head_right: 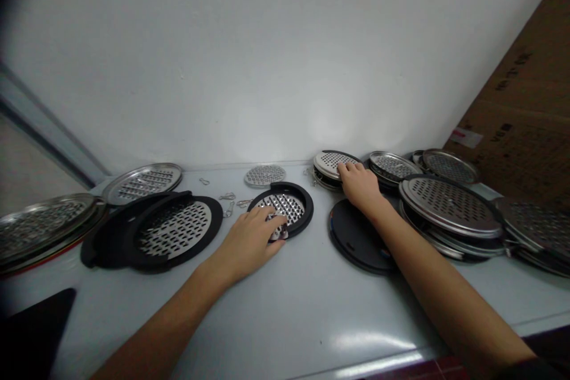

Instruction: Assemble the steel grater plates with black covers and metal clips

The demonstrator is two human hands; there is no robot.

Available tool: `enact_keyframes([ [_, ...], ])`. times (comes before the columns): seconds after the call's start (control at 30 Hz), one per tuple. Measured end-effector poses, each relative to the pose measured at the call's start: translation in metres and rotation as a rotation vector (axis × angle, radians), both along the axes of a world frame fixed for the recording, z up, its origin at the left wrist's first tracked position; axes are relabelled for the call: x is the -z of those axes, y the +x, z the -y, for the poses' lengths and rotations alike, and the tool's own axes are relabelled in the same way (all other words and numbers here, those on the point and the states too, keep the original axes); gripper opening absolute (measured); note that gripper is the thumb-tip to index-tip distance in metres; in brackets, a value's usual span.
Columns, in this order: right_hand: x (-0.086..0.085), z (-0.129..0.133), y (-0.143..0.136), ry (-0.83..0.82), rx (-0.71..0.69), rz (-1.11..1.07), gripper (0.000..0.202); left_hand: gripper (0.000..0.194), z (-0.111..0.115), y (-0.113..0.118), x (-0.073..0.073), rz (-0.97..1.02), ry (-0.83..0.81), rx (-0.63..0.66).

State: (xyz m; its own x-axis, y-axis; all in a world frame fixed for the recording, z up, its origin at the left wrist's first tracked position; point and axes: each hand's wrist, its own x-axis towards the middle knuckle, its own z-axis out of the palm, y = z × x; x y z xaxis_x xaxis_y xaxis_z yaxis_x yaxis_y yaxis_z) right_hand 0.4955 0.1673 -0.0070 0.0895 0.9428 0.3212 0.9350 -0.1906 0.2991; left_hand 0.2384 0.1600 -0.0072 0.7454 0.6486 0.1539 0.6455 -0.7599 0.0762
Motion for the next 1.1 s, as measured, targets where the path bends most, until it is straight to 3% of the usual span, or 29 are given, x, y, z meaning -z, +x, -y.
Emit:
enact_keyframes([
  [0.4, -0.001, 0.000, 0.005, -0.086, 0.006, -0.058, 0.042, 0.024, 0.009, -0.028, -0.030, -0.152, -0.212, 0.080],
  [0.6, -0.013, 0.007, -0.004, -0.169, -0.024, -0.118, 0.039, 0.028, 0.004, -0.040, -0.043, -0.197, -0.390, 0.131],
  [0.67, -0.020, 0.018, -0.026, -0.120, -0.045, -0.114, 0.037, 0.037, 0.000, -0.043, -0.044, -0.159, -0.385, 0.083],
  [0.77, -0.025, 0.038, -0.071, -0.047, -0.179, -0.233, 0.039, 0.042, -0.005, -0.043, -0.040, -0.122, -0.299, -0.096],
  [0.87, -0.020, 0.052, -0.107, -0.199, -0.189, -0.371, 0.041, 0.038, -0.006, -0.038, -0.034, -0.183, -0.251, -0.270],
  [0.97, -0.009, 0.056, -0.119, -0.319, -0.163, -0.441, 0.040, 0.039, -0.005, -0.033, -0.028, -0.213, -0.241, -0.365],
  [1.1, 0.002, 0.052, -0.112, -0.342, -0.183, -0.522, 0.038, 0.043, -0.004, -0.029, -0.026, -0.199, -0.241, -0.432],
])
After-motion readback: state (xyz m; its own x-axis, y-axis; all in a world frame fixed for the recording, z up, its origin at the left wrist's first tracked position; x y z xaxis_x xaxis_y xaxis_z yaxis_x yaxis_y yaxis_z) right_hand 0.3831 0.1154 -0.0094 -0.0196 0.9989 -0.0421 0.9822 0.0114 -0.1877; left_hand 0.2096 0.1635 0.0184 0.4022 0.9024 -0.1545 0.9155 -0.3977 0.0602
